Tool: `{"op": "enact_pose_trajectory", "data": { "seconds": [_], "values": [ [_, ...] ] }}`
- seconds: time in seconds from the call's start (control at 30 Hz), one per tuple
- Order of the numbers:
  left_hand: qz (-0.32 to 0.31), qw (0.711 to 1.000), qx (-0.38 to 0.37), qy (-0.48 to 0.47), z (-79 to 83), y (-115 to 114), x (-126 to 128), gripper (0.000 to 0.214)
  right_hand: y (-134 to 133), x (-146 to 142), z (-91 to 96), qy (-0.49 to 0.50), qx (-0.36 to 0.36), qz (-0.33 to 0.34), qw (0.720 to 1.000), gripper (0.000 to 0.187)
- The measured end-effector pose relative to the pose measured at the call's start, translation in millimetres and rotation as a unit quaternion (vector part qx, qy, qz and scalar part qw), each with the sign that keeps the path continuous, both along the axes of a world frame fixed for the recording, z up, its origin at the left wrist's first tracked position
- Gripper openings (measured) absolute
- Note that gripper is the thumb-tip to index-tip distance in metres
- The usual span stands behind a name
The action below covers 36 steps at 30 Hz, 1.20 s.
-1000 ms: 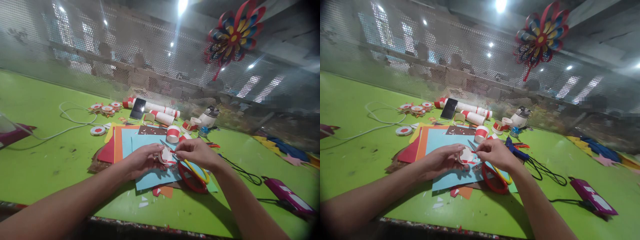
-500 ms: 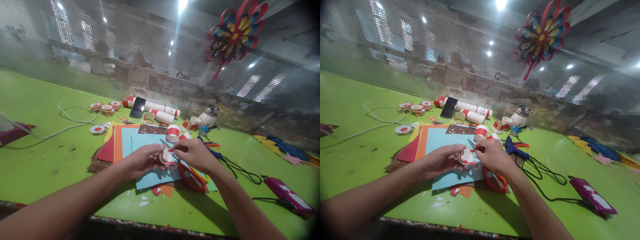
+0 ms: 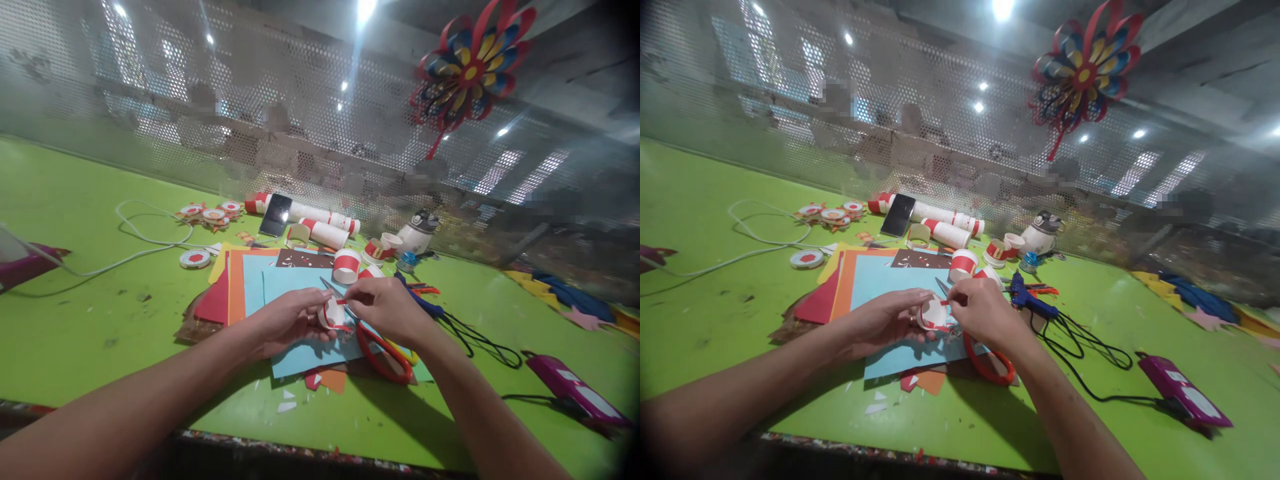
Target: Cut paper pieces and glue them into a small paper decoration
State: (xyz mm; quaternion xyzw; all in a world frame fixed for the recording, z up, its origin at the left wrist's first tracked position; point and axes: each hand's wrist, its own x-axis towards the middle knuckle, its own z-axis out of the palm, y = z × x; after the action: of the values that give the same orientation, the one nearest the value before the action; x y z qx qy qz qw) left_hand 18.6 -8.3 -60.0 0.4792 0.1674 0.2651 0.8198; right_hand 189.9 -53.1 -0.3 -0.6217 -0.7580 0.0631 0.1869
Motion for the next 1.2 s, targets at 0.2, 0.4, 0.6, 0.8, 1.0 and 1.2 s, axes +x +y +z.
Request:
{"op": "enact_pose_trajectory", "data": {
  "seconds": [0.2,0.4,0.6,0.8,1.0,1.2],
  "values": [
    [0.000,1.000,-0.002,0.000,-0.6,0.0,-0.2,0.029,-0.6,-0.9,-2.8,-0.017,0.002,-0.005,1.000,0.022],
    [0.004,1.000,-0.004,0.000,-1.6,0.1,0.4,0.030,-0.3,-2.7,-1.0,-0.029,0.009,-0.006,1.000,0.022],
    [-0.002,1.000,-0.008,-0.005,-1.4,0.1,0.5,0.029,-1.1,-6.4,-1.6,-0.006,0.012,-0.015,1.000,0.016],
    [-0.001,1.000,-0.026,-0.013,-2.5,1.5,0.1,0.030,-4.1,-1.7,0.7,0.016,0.019,-0.020,0.999,0.015],
    [0.002,0.998,-0.054,-0.019,-1.8,2.3,-0.6,0.028,-5.1,4.7,2.6,0.027,0.030,-0.032,0.999,0.021],
    [-0.005,0.998,-0.046,-0.033,0.6,1.0,-0.5,0.028,-2.9,-2.9,-6.0,0.052,-0.024,-0.010,0.998,0.015]
  ]
}}
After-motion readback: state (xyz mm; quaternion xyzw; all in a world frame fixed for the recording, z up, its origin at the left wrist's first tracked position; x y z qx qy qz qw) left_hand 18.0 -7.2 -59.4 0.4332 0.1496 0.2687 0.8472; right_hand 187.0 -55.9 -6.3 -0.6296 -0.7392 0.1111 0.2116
